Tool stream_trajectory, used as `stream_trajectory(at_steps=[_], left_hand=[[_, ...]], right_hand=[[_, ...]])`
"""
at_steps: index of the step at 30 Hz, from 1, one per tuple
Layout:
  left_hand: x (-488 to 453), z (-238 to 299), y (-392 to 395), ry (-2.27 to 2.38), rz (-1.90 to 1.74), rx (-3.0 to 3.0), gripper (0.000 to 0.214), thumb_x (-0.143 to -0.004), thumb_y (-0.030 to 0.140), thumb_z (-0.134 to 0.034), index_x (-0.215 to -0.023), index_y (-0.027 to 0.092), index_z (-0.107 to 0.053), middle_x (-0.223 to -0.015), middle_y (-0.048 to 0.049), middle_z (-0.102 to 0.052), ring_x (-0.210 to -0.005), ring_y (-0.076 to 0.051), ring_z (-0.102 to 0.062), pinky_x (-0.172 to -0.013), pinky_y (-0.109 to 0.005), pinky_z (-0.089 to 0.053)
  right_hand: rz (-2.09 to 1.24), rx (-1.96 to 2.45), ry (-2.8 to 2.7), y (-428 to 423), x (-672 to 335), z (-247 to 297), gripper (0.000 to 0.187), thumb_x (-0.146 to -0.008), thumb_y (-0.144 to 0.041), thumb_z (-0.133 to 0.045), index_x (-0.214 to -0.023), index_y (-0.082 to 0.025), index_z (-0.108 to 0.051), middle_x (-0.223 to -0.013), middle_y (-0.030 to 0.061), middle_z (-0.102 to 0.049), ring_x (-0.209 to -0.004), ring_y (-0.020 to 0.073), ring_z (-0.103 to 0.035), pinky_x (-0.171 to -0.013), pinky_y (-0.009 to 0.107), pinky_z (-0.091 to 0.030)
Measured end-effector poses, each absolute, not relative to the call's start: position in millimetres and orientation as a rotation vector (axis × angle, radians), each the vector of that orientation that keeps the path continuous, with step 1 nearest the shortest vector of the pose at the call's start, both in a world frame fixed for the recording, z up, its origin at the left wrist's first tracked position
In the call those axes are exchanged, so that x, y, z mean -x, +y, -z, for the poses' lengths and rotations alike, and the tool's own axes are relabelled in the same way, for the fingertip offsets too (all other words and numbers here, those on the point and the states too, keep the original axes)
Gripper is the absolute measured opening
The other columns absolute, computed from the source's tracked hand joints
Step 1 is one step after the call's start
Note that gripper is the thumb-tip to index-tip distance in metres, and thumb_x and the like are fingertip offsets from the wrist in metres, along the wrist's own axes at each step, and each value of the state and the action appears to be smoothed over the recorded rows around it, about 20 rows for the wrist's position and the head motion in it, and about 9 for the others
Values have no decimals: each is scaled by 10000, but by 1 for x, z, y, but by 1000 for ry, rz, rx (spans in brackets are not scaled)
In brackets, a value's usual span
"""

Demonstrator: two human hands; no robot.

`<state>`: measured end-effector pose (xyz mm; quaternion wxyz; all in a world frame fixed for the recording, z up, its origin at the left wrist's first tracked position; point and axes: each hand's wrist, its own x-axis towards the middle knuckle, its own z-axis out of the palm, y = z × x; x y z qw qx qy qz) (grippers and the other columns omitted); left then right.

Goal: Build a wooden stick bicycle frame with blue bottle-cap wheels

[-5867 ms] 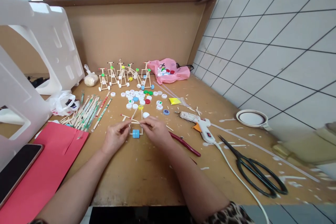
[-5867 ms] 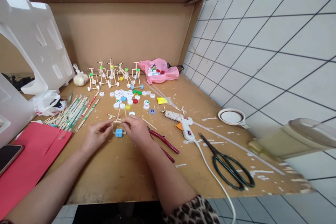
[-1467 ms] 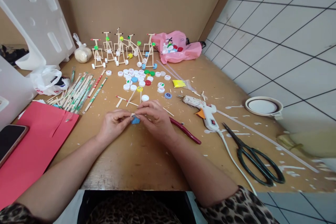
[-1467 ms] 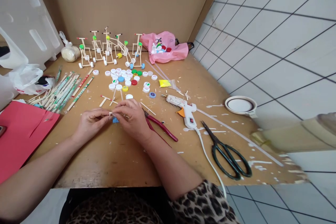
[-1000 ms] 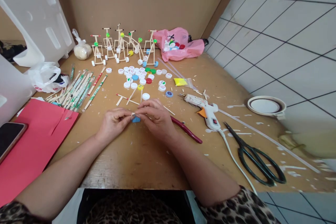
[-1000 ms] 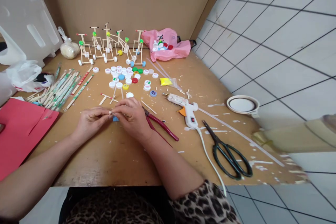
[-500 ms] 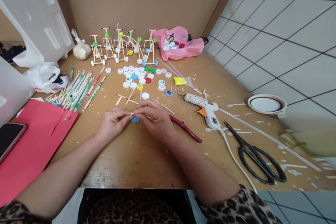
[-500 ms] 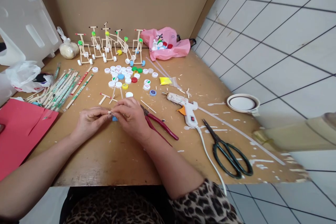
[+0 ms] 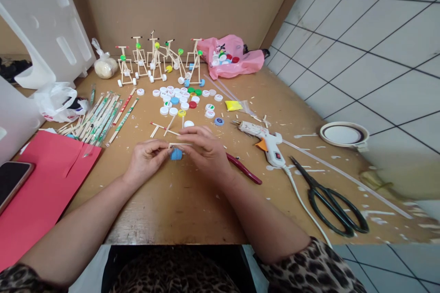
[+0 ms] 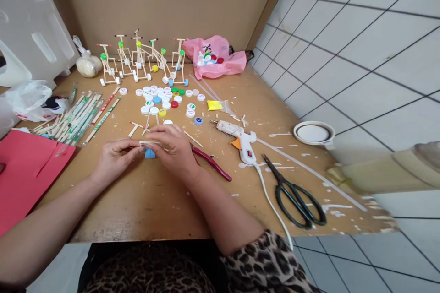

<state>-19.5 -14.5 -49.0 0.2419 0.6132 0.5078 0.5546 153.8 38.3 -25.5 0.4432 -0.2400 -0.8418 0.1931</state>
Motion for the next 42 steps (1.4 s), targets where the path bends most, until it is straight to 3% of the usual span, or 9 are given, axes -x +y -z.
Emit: stream_trajectory(at_steps=[3,10,42], left_hand=[[19,49,-14,1390,-1519,-1576,110,-713,268,-685,-687,187,-755,-635,-27,-716,-532,-115,-597,-506,-209,-467],[16,48,-14,1352,-1525,-1538,93,-695,248,-685,-685,189,-756,-622,-22,-714,-538,-116,-599,-512,-205,-468],[17,44,-17,1311,-1453,-1806,128,-774,225,-635,-696,193,-731,-613,-20,-700,-560,-129,-618,-552,-218,-488]], right_hand=[[-506,570,-2021,40,-155,24,146,-897,-286,-570,-991,-270,-681,-1009,47,-688,-945,180,-629,-849,377,-495],[-499,608,-2055,37,-151,28,108,-887,-273,-584,-913,-278,-689,-983,29,-701,-920,172,-636,-827,373,-505],[-520,731,-2102,30,-147,27,132,-870,-261,-594,-786,-241,-695,-965,42,-694,-957,194,-612,-876,397,-452]])
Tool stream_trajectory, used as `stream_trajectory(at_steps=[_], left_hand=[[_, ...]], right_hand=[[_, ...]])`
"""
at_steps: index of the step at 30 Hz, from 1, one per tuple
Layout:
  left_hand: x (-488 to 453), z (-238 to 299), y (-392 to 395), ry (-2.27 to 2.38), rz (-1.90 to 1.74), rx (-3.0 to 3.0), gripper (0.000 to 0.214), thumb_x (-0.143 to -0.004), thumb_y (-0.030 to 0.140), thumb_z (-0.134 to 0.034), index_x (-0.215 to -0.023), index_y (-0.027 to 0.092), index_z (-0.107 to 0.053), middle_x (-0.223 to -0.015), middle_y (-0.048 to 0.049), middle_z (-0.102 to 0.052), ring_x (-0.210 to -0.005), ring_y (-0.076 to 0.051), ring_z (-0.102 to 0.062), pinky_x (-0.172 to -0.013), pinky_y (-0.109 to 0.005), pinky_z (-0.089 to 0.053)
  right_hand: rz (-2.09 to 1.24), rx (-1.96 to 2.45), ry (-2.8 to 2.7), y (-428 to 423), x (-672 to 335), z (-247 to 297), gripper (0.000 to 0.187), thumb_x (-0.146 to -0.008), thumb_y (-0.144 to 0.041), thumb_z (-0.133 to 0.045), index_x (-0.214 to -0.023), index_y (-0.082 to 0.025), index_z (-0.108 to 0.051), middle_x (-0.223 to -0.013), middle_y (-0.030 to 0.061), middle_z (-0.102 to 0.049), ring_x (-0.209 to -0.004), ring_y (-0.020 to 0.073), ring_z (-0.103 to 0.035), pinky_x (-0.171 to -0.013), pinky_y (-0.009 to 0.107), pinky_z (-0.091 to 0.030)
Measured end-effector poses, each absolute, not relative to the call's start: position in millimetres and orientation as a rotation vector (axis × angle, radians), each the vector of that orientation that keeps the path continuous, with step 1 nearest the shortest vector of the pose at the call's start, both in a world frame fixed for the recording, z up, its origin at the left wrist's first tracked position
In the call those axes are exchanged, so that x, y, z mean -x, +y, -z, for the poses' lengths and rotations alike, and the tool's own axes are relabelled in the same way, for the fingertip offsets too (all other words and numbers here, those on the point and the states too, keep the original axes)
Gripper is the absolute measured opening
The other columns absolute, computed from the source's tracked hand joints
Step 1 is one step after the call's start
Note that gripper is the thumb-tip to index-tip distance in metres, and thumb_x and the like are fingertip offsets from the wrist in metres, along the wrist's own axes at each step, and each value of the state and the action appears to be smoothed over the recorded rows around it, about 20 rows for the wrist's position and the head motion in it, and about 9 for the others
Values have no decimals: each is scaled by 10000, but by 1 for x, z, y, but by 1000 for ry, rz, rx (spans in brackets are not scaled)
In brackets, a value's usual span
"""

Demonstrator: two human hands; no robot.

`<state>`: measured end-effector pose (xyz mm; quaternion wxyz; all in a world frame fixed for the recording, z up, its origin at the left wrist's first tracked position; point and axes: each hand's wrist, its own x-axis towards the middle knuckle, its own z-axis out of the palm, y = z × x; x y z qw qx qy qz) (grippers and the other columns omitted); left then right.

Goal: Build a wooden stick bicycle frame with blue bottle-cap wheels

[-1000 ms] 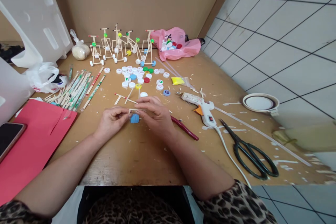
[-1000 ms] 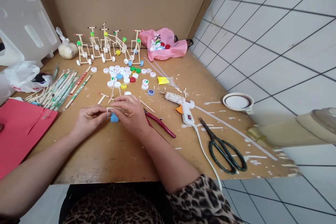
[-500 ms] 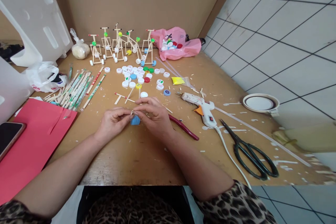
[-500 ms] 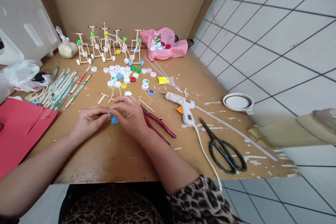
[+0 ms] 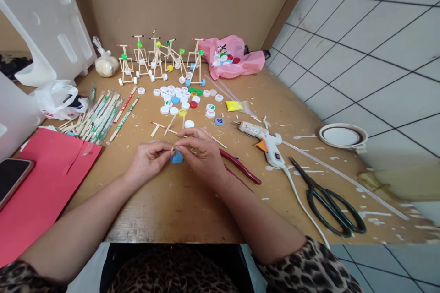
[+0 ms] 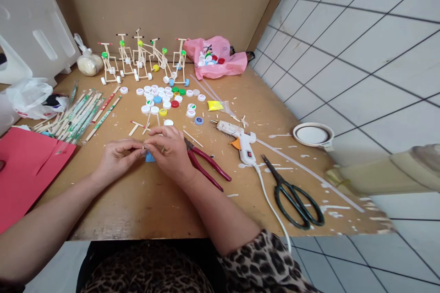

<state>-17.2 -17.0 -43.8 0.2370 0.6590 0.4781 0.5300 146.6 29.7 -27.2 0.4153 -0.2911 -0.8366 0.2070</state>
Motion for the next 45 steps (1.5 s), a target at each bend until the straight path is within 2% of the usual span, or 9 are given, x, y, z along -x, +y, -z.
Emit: stream_trajectory(at_steps=[5,12,45], left_hand=[[19,44,-15,1331,-1419,-1678,123,-755,255,-652,-724,187,-749,-664,-33,-728,-595,-141,-640,-562,-225,-506],[19,45,-15,1320,-1440,-1624,110,-738,252,-672,-721,188,-760,-672,-40,-734,-597,-144,-642,-563,-231,-511],[18,45,-16,1332,-1477,-1804,121,-782,246,-656,-718,206,-750,-656,-39,-732,-603,-153,-647,-605,-258,-510]], right_hand=[[-614,731,-2017,31,-148,26,111,-866,-279,-603,-840,-250,-708,-1036,52,-700,-977,200,-627,-875,408,-475],[-600,810,-2028,29,-147,23,101,-841,-264,-640,-777,-260,-718,-1002,41,-702,-965,206,-628,-887,423,-469],[-586,777,-2056,28,-145,26,136,-850,-240,-620,-741,-246,-701,-938,32,-689,-931,188,-612,-885,401,-459]])
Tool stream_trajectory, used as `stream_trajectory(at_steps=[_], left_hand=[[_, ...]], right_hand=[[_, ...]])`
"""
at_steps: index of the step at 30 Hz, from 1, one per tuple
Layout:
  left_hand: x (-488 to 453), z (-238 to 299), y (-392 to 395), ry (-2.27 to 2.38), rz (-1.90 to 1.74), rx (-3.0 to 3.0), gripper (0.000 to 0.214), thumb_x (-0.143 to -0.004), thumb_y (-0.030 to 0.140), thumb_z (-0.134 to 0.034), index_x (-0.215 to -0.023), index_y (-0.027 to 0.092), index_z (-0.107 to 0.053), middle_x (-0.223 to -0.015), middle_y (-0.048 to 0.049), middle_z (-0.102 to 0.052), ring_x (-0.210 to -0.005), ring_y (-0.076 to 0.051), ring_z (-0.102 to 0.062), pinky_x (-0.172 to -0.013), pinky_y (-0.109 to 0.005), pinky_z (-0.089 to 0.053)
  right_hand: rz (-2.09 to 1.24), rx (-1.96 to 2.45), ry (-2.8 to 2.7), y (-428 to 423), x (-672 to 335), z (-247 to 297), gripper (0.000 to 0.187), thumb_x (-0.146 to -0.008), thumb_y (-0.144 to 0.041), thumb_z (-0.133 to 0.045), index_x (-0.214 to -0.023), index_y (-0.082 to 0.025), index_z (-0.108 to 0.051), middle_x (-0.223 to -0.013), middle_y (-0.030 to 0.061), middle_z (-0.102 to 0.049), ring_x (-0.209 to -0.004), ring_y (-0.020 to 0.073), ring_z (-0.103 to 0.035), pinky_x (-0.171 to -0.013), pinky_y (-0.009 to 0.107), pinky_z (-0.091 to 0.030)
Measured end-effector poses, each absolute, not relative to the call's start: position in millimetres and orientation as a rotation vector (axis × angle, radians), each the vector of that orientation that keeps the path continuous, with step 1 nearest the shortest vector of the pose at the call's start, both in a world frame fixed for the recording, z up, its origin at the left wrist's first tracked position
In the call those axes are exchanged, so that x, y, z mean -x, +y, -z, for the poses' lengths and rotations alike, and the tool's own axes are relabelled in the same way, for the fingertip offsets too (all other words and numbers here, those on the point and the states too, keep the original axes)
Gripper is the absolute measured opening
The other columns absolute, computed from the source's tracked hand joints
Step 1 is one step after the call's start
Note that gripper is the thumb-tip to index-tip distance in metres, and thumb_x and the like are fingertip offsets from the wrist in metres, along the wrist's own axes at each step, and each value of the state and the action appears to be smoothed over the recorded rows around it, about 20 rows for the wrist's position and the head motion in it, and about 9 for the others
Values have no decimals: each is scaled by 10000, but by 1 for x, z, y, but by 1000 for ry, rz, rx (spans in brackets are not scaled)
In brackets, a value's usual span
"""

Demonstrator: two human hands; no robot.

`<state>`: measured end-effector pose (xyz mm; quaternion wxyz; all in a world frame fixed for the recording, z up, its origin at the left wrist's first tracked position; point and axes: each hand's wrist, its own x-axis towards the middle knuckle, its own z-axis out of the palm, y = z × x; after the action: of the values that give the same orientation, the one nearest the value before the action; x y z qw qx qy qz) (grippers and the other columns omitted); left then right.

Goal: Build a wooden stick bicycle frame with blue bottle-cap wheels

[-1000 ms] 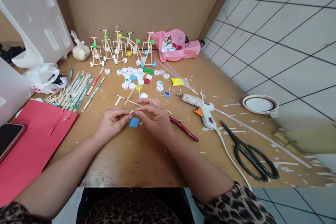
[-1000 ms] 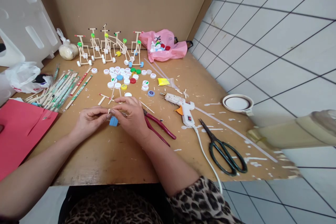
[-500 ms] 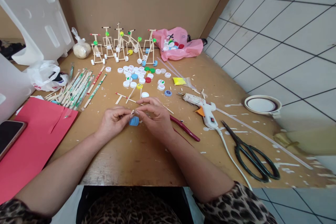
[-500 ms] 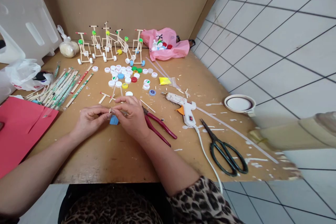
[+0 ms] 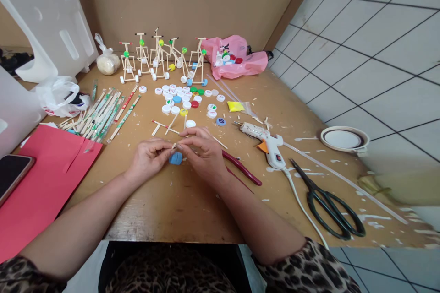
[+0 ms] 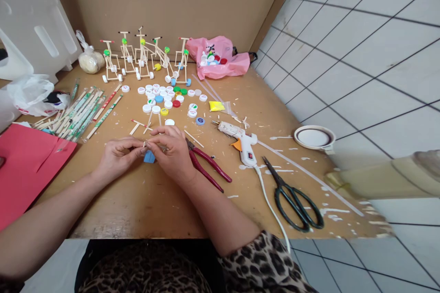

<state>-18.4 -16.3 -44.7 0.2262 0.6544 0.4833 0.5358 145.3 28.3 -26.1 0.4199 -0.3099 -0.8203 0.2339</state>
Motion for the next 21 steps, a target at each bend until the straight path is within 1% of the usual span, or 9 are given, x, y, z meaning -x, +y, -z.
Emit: stream_trajectory(at_steps=[9,21], left_hand=[[18,45,-15,1330,-1463,-1618,112,-750,267,-673,-740,202,-764,-684,-32,-742,-599,-143,-647,-572,-238,-511],[17,46,-16,1311,-1510,-1635,102,-733,255,-677,-704,200,-758,-646,-33,-725,-574,-135,-636,-557,-232,-502]], right_hand=[[-594,807,-2016,29,-144,25,85,-840,-259,-641,-795,-262,-713,-976,29,-705,-942,197,-626,-878,414,-472],[-552,785,-2020,30,-143,29,95,-843,-240,-633,-770,-247,-693,-952,35,-705,-937,200,-629,-873,414,-469]])
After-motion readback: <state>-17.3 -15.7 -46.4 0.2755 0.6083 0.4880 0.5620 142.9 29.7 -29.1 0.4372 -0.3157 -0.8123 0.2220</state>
